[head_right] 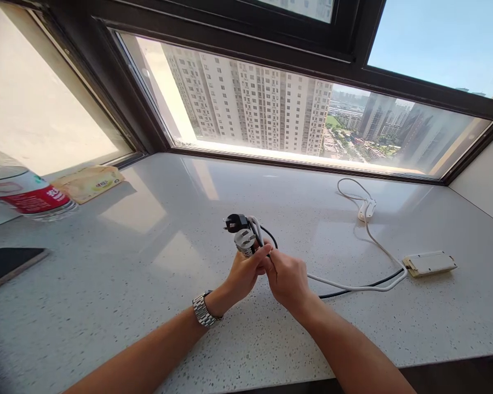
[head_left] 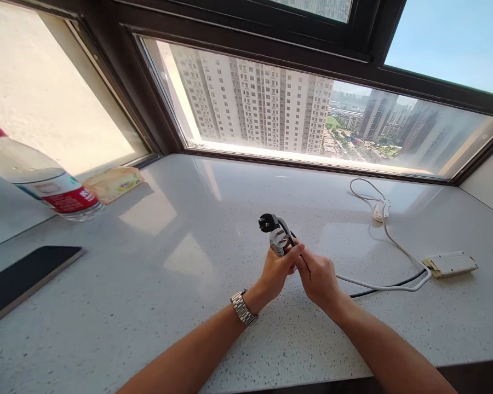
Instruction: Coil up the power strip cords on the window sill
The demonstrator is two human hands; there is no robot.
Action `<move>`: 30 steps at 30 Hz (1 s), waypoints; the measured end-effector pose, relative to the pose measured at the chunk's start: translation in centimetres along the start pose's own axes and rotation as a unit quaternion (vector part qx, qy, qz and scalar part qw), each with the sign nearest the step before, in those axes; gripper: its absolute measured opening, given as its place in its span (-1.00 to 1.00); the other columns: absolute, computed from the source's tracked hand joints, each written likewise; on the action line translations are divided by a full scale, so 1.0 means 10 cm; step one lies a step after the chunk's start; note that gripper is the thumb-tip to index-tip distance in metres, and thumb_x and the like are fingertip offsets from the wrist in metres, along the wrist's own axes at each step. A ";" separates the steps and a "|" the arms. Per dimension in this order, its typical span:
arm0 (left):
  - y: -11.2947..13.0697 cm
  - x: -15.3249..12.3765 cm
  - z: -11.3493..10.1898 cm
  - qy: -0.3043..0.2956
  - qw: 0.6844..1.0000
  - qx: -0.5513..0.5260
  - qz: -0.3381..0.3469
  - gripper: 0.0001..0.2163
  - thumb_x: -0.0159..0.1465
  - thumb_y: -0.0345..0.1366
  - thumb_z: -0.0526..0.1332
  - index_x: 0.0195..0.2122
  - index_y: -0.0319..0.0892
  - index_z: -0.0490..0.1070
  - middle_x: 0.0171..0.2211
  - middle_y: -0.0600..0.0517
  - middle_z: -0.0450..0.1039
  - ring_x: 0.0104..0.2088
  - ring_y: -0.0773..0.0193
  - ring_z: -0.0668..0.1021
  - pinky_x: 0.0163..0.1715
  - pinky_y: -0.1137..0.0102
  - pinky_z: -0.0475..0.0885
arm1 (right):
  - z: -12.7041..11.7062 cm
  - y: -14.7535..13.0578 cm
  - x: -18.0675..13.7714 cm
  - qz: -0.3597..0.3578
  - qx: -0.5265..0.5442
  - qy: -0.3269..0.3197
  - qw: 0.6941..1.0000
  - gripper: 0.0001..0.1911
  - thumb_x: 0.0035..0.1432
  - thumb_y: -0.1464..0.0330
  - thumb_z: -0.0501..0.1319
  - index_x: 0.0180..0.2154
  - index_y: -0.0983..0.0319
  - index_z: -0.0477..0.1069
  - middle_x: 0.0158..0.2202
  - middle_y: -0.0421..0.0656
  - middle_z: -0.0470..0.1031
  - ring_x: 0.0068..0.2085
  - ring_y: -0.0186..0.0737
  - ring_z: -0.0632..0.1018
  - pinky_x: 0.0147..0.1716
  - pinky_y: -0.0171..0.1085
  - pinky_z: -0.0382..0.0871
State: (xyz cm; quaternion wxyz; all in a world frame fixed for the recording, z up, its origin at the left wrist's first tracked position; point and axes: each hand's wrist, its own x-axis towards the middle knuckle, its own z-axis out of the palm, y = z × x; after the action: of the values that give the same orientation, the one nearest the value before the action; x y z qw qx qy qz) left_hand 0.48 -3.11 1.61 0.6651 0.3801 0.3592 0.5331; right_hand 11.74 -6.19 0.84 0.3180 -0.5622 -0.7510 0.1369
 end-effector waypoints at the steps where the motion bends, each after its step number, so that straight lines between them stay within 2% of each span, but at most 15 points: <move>1: 0.00 0.00 0.00 0.004 1.000 0.002 -0.003 -0.65 -0.09 -0.14 0.44 -0.55 -0.24 0.31 -0.71 0.18 0.10 -0.70 0.52 0.14 -0.73 0.58 0.04 | 0.00 -0.02 0.00 0.002 -0.019 -0.005 1.000 -0.57 0.36 0.16 -0.15 -0.29 0.25 0.37 -0.46 -0.09 0.45 -0.50 -0.30 0.39 -0.53 -0.37 0.01; 4: 0.06 0.05 -0.04 0.022 1.000 -0.003 0.014 -0.71 0.00 -0.18 0.39 -0.60 -0.26 0.33 -0.72 0.17 0.07 -0.71 0.53 0.14 -0.75 0.59 0.04 | -0.04 -0.03 0.01 0.029 -0.067 -0.044 0.996 -0.65 0.32 0.17 -0.03 -0.35 0.25 0.35 -0.49 -0.13 0.42 -0.53 -0.30 0.35 -0.55 -0.35 -0.05; 6: 0.15 0.12 -0.10 0.046 0.998 -0.015 0.037 -0.71 0.04 -0.21 0.36 -0.64 -0.24 0.30 -0.74 0.20 -0.01 -0.73 0.54 0.09 -0.77 0.60 0.03 | -0.09 0.03 0.03 0.059 -0.060 -0.091 0.992 -0.73 0.28 0.22 0.07 -0.40 0.24 0.32 -0.52 -0.18 0.37 -0.54 -0.32 0.31 -0.55 -0.36 -0.06; 8: 0.26 0.22 -0.20 0.085 0.994 -0.035 0.062 -0.71 0.07 -0.26 0.32 -0.66 -0.23 0.26 -0.75 0.22 -0.08 -0.75 0.55 0.03 -0.79 0.61 0.00 | -0.16 0.13 0.06 0.093 0.013 -0.171 0.981 -0.76 0.26 0.26 0.10 -0.42 0.24 0.30 -0.56 -0.24 0.32 -0.55 -0.35 0.28 -0.55 -0.38 -0.03; 10: 0.38 0.32 -0.31 0.130 0.985 -0.059 0.093 -0.70 0.08 -0.28 0.29 -0.67 -0.22 0.22 -0.74 0.22 -0.07 -0.76 0.56 0.01 -0.80 0.61 -0.02 | -0.22 0.24 0.09 0.118 0.126 -0.253 0.952 -0.72 0.27 0.23 0.07 -0.42 0.25 0.32 -0.60 -0.29 0.23 -0.58 -0.39 0.23 -0.56 -0.40 0.00; 12: 0.47 0.39 -0.40 0.144 0.979 -0.085 0.114 -0.70 0.09 -0.28 0.27 -0.66 -0.21 0.19 -0.72 0.21 -0.02 -0.76 0.56 0.03 -0.81 0.61 -0.02 | -0.22 0.29 0.10 0.128 0.218 -0.287 0.924 -0.64 0.29 0.17 0.01 -0.42 0.27 0.32 -0.63 -0.32 0.15 -0.59 -0.41 0.18 -0.56 -0.41 0.03; 15: 0.51 0.40 -0.45 0.116 0.980 -0.103 0.122 -0.70 0.07 -0.27 0.29 -0.64 -0.20 0.16 -0.66 0.19 0.04 -0.72 0.54 0.09 -0.80 0.60 0.01 | -0.14 0.23 0.09 0.123 0.248 -0.260 0.925 -0.57 0.30 0.13 -0.06 -0.47 0.26 0.28 -0.62 -0.31 0.13 -0.58 -0.41 0.17 -0.56 -0.41 0.04; 20: 0.38 0.28 -0.31 0.072 0.989 -0.064 0.113 -0.68 0.05 -0.20 0.36 -0.60 -0.22 0.23 -0.56 0.13 0.15 -0.63 0.49 0.20 -0.70 0.57 0.20 | -0.03 0.04 0.03 0.061 0.170 -0.217 0.959 -0.56 0.31 0.11 -0.07 -0.52 0.23 0.18 -0.60 -0.30 0.13 -0.57 -0.39 0.15 -0.57 -0.38 -0.03; 25: 0.25 0.19 -0.20 0.009 0.996 -0.055 0.076 -0.64 0.03 -0.06 0.36 -0.56 -0.22 0.29 -0.53 0.09 0.22 -0.59 0.46 0.22 -0.68 0.55 0.16 | -0.07 -0.05 0.02 0.047 0.091 -0.187 0.977 -0.67 0.23 0.22 0.12 -0.52 0.24 0.19 -0.60 -0.30 0.17 -0.55 -0.39 0.16 -0.55 -0.38 -0.07; 30: 0.18 0.12 -0.18 -0.047 0.998 -0.028 0.043 -0.67 0.07 -0.06 0.34 -0.55 -0.22 0.32 -0.52 0.04 0.33 -0.54 0.39 0.30 -0.58 0.51 0.23 | -0.07 -0.09 0.04 0.053 0.014 -0.177 0.983 -0.67 0.31 0.25 0.03 -0.48 0.25 0.26 -0.60 -0.25 0.23 -0.57 -0.36 0.19 -0.55 -0.36 -0.10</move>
State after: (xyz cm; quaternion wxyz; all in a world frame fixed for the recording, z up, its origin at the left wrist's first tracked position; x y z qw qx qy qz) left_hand -1.67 -1.44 2.33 0.6680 0.4014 0.2960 0.5523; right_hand 11.47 -6.24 1.96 0.1803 -0.5638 -0.7624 0.2613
